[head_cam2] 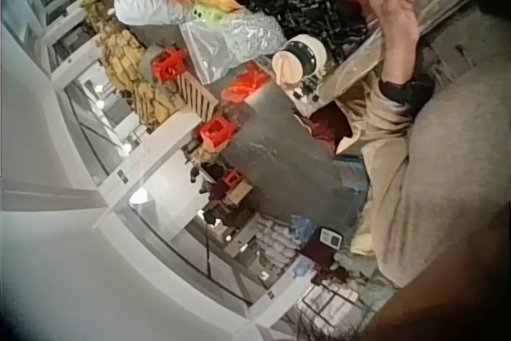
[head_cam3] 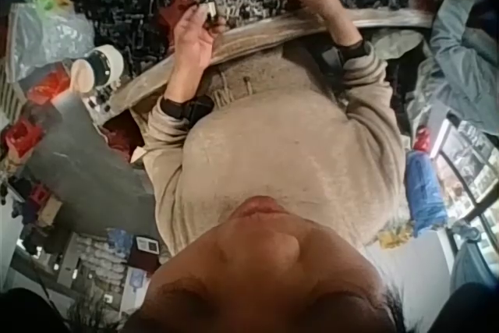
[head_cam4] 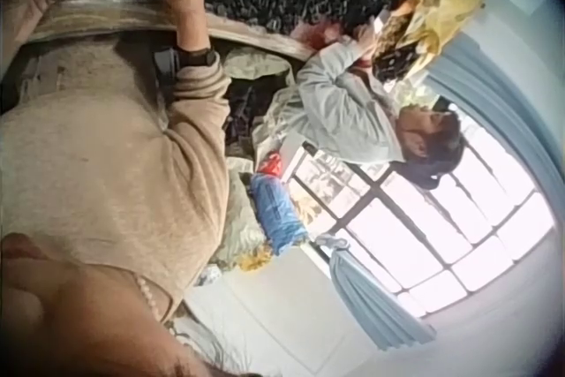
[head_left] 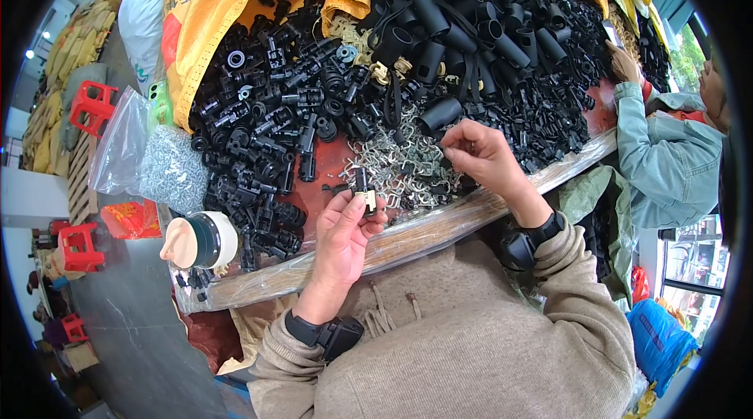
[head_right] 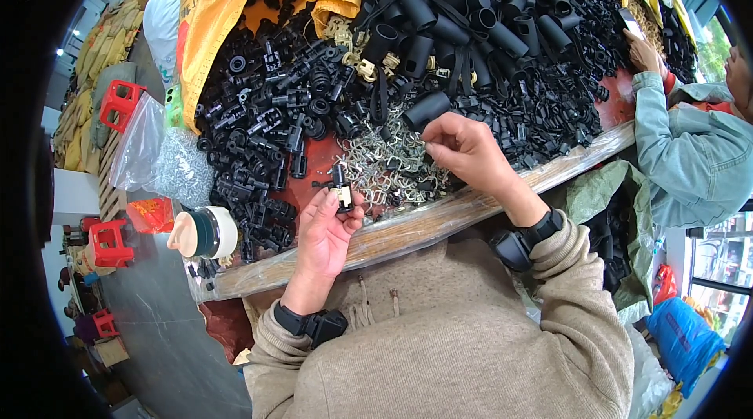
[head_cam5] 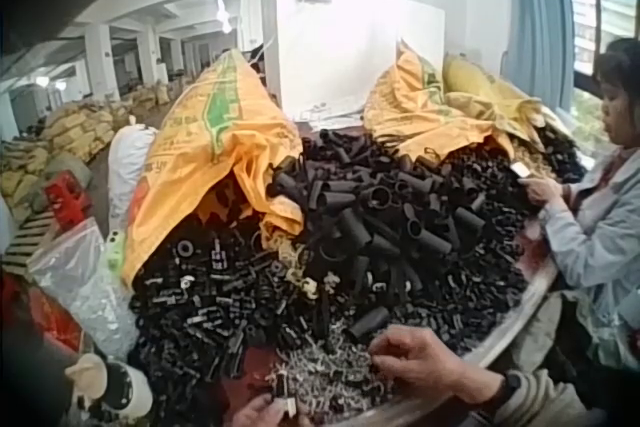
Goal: The person assembles components by hand, picking up a black plastic housing and a small beige insert from the table. They press the insert into the housing, pick up a metal clip, and snap it onto the assembly before setting the finished part aside.
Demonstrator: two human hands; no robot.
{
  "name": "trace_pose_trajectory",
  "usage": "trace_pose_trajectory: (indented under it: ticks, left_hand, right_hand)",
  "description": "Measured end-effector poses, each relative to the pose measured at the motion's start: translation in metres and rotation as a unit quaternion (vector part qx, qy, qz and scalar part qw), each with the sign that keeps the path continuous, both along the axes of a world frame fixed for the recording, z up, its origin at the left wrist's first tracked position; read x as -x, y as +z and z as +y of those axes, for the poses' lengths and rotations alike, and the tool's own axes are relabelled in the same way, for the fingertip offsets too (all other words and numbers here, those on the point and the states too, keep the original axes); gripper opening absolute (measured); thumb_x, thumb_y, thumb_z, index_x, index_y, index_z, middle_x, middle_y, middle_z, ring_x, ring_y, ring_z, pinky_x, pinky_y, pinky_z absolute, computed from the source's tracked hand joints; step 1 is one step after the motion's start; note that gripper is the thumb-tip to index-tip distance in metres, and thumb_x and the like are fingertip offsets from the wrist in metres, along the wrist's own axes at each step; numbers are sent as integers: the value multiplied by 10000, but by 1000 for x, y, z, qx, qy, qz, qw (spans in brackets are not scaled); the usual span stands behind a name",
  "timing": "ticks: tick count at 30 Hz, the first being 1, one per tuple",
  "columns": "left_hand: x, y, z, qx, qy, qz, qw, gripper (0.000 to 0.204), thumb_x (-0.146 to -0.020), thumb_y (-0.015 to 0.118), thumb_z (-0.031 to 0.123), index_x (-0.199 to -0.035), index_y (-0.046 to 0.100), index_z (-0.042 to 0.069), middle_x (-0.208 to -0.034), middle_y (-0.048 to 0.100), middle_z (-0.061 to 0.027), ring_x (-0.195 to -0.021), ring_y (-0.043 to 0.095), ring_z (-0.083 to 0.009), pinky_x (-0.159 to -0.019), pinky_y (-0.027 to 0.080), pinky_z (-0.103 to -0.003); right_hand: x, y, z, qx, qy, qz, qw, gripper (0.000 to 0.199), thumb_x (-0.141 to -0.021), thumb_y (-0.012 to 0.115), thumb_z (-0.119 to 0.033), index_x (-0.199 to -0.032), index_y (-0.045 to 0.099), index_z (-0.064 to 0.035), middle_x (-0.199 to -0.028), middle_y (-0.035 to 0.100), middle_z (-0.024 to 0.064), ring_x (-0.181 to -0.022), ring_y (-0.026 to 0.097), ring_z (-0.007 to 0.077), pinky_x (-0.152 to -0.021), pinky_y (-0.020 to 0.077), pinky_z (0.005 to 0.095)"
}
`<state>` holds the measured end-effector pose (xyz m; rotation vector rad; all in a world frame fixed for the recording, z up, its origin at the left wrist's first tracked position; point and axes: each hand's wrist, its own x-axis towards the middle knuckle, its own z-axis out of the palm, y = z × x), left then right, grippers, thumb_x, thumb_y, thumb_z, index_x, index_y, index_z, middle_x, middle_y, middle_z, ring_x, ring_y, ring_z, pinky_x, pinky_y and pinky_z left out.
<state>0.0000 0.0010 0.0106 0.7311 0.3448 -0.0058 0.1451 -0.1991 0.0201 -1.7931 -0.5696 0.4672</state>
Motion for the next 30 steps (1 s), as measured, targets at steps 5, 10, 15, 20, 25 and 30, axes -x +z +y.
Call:
trace_pose_trajectory:
  ticks: [5,10,15,20,25,30]
  left_hand:
    - [-3,4,-6,-7,-36,3,999,181,-858,532,178,-951,529,22,-887,607,-103,-734,596,-144,-633,492,-222]
    - [-5,4,-10,-7,-67,9,998,214,-860,521,176,-995,517,9,-919,601,-125,-769,611,-184,-622,505,-237]
    - [-10,11,-14,18,-89,-3,996,201,-858,532,166,-993,523,17,-927,604,-89,-807,613,-177,-649,500,-221]
    - [-10,8,-16,32,-79,8,996,194,-849,550,148,-990,531,16,-926,601,-68,-817,610,-170,-670,497,-218]
    - [-10,1,-12,33,-63,12,997,195,-840,561,130,-991,534,9,-917,600,-67,-826,609,-176,-687,500,-220]
    - [-10,0,-10,77,-56,12,995,190,-838,561,117,-989,536,4,-912,599,-70,-826,610,-177,-693,508,-215]
  right_hand:
    - [6,17,13,-162,-13,169,972,71,-801,583,-24,-863,554,-4,-717,540,-19,-604,499,21,-519,421,172]
    - [20,19,24,-179,26,210,961,86,-788,598,-26,-861,553,-18,-740,536,-20,-603,507,28,-542,444,153]
    - [30,9,31,-168,69,164,970,75,-815,557,-11,-884,532,2,-753,542,-5,-594,510,38,-556,444,164]
    - [39,8,39,-143,86,154,974,71,-823,536,-2,-891,519,8,-774,543,4,-643,533,41,-579,450,172]
    - [39,6,39,-174,112,222,953,99,-816,558,-18,-903,520,10,-791,528,11,-693,548,54,-596,458,186]
    - [43,0,37,-180,138,136,964,155,-828,561,-45,-953,494,17,-825,530,24,-756,535,63,-650,482,205]
